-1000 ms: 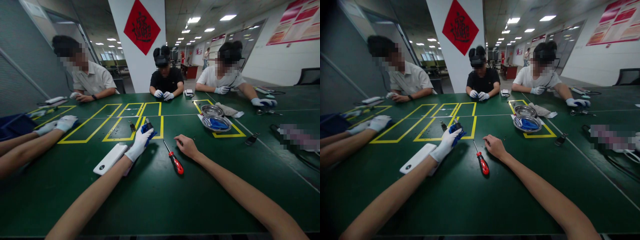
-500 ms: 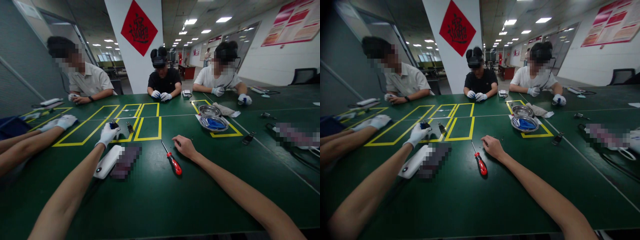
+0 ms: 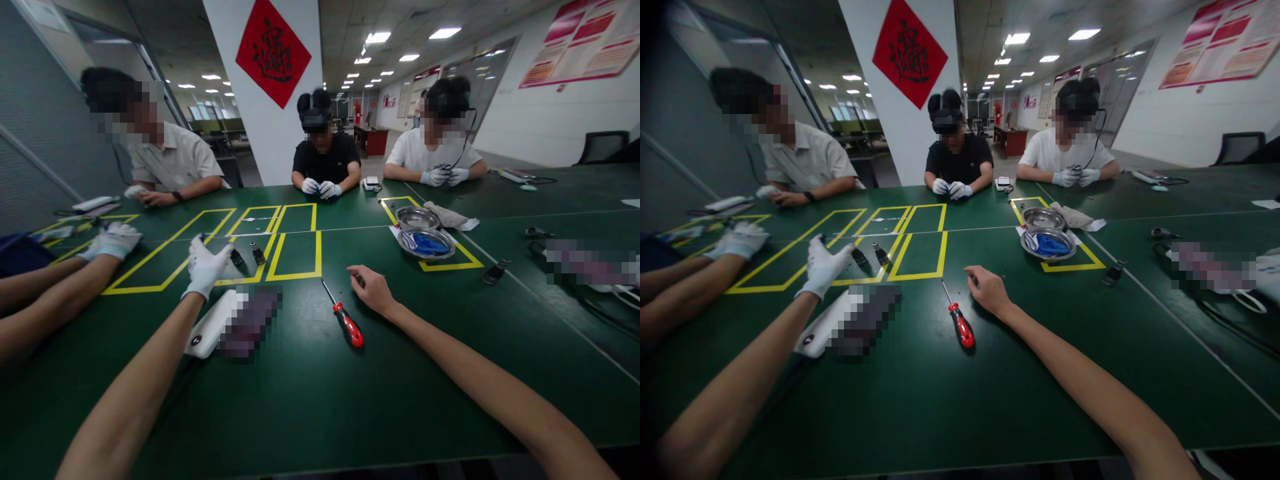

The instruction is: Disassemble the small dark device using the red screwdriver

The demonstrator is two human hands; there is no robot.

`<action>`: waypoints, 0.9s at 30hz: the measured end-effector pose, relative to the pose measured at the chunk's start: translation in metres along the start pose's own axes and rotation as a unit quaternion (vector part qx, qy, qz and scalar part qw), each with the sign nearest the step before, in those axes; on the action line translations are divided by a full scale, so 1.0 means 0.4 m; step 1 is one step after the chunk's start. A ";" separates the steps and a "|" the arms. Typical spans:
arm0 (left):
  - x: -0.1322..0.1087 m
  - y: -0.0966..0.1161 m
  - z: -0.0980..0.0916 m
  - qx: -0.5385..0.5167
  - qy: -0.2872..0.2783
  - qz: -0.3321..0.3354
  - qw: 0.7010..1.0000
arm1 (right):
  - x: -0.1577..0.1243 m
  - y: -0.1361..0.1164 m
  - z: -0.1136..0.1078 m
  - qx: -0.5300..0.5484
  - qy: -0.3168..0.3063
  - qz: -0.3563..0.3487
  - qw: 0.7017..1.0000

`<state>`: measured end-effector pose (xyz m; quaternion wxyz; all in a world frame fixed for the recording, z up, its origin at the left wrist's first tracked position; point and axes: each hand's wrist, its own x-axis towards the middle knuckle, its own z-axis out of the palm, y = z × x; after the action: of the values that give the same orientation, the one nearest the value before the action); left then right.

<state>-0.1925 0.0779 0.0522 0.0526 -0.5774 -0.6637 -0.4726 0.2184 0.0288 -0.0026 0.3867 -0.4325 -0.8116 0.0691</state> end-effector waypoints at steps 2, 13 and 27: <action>-0.012 0.030 -0.008 0.016 0.068 -0.004 0.998 | -0.015 0.015 -0.025 -0.021 0.006 0.006 1.000; -0.325 0.353 0.048 -0.136 -0.279 0.277 0.909 | -0.212 0.333 -0.435 -0.355 0.261 0.173 0.881; -0.429 0.396 0.049 -0.152 -0.386 0.290 0.862 | -0.240 0.268 -0.359 -0.095 0.131 0.308 0.937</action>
<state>0.0022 -0.0498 0.0256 -0.1616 -0.8809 -0.3531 -0.2706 0.4179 -0.0096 -0.0056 0.4064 -0.7015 -0.5833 0.0497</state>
